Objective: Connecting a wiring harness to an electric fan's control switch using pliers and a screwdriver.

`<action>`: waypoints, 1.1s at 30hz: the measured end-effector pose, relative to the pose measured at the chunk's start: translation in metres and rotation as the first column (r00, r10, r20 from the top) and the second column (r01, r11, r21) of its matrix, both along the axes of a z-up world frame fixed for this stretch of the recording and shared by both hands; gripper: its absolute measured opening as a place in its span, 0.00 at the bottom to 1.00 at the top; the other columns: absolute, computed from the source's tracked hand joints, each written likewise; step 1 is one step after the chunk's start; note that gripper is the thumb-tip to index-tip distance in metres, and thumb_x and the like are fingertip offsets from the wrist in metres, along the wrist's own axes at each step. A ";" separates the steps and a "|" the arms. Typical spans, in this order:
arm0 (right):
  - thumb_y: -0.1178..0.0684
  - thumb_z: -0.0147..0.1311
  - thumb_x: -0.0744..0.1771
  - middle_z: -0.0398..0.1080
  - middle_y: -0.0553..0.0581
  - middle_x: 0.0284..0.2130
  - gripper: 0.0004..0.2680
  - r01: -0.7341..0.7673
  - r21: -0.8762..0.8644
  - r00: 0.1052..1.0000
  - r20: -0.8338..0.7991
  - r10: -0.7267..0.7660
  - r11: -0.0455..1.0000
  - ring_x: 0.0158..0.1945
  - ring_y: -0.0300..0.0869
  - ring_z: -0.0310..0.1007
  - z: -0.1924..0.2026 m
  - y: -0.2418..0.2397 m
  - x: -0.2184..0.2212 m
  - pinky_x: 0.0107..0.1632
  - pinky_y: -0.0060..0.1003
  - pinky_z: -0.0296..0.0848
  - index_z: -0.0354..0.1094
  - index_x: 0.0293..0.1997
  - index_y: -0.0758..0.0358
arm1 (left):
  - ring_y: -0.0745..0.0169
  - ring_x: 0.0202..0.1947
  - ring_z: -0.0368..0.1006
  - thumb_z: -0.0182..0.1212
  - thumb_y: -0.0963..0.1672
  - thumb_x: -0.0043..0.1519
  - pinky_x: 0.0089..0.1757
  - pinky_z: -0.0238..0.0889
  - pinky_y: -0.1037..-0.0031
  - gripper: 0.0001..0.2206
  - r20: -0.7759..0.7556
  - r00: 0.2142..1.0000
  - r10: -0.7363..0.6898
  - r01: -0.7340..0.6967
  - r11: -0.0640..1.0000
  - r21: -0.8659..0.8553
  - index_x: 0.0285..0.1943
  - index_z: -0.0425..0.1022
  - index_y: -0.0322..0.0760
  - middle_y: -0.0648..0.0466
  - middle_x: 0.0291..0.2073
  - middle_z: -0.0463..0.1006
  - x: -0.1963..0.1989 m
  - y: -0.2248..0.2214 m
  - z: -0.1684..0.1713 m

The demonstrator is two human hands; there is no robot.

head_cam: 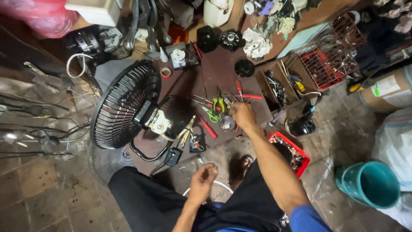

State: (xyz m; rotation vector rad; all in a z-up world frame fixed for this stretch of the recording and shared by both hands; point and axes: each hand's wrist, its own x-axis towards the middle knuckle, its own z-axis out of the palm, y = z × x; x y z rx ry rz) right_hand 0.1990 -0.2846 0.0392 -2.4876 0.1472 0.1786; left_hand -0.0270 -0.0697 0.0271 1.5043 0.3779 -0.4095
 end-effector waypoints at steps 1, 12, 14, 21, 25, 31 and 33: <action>0.60 0.50 0.65 0.78 0.53 0.44 0.09 -0.005 0.001 1.000 0.006 0.005 1.000 0.47 0.50 0.78 -0.003 0.002 0.011 0.48 0.47 0.74 0.78 0.44 0.56 | 0.69 0.44 0.76 0.66 0.46 0.57 0.51 0.67 0.79 0.14 0.006 1.000 0.005 -0.005 1.000 0.001 0.51 0.81 0.38 0.56 0.42 0.84 0.005 -0.008 0.002; 0.52 0.60 0.62 0.78 0.69 0.40 0.09 -0.107 -0.186 0.956 -0.288 0.050 0.977 0.52 0.61 0.76 0.013 0.039 0.047 0.52 0.56 0.74 0.78 0.39 0.66 | 0.35 0.60 0.67 0.70 0.40 0.52 0.58 0.63 0.51 0.33 0.362 0.930 0.057 -0.214 0.886 0.411 0.68 0.59 0.39 0.40 0.57 0.68 0.099 -0.096 -0.005; 0.52 0.58 0.62 0.78 0.67 0.40 0.08 -0.149 -0.241 0.951 -0.300 0.072 0.959 0.52 0.59 0.76 0.018 0.045 0.043 0.53 0.55 0.74 0.79 0.39 0.62 | 0.35 0.60 0.67 0.69 0.41 0.53 0.57 0.64 0.50 0.32 0.330 0.943 0.035 -0.192 0.869 0.456 0.67 0.58 0.38 0.40 0.57 0.68 0.111 -0.099 0.012; 0.57 0.52 0.64 0.79 0.65 0.37 0.08 -0.249 -0.434 0.954 -0.265 0.141 0.866 0.48 0.57 0.79 -0.056 0.041 0.064 0.51 0.50 0.76 0.79 0.38 0.65 | 0.38 0.55 0.69 0.72 0.42 0.50 0.56 0.64 0.54 0.30 0.270 0.961 -0.062 -0.104 0.821 0.561 0.60 0.60 0.36 0.41 0.50 0.70 0.140 -0.107 -0.022; 0.60 0.49 0.64 0.79 0.64 0.40 0.09 -0.247 -0.437 0.941 -0.322 0.106 0.865 0.48 0.55 0.79 -0.019 0.056 0.058 0.51 0.50 0.76 0.78 0.42 0.67 | 0.40 0.55 0.69 0.72 0.42 0.50 0.56 0.65 0.55 0.29 0.198 0.975 -0.105 -0.027 0.824 0.566 0.59 0.62 0.36 0.42 0.50 0.71 0.147 -0.104 -0.029; 0.58 0.53 0.64 0.78 0.64 0.42 0.09 -0.222 -0.432 0.930 -0.364 0.057 0.874 0.49 0.54 0.78 0.015 0.072 0.053 0.50 0.49 0.76 0.77 0.44 0.68 | 0.43 0.56 0.70 0.72 0.43 0.48 0.56 0.65 0.57 0.32 0.158 0.979 -0.130 0.017 0.820 0.572 0.63 0.62 0.39 0.44 0.50 0.72 0.146 -0.097 -0.027; 0.57 0.50 0.66 0.76 0.62 0.50 0.13 -0.024 -0.454 0.871 -0.447 -0.205 0.891 0.56 0.49 0.74 0.037 0.091 0.055 0.55 0.45 0.73 0.73 0.53 0.71 | 0.48 0.56 0.70 0.71 0.46 0.48 0.56 0.66 0.61 0.31 0.137 0.979 -0.149 0.047 0.826 0.561 0.62 0.62 0.44 0.50 0.51 0.71 0.141 -0.092 -0.025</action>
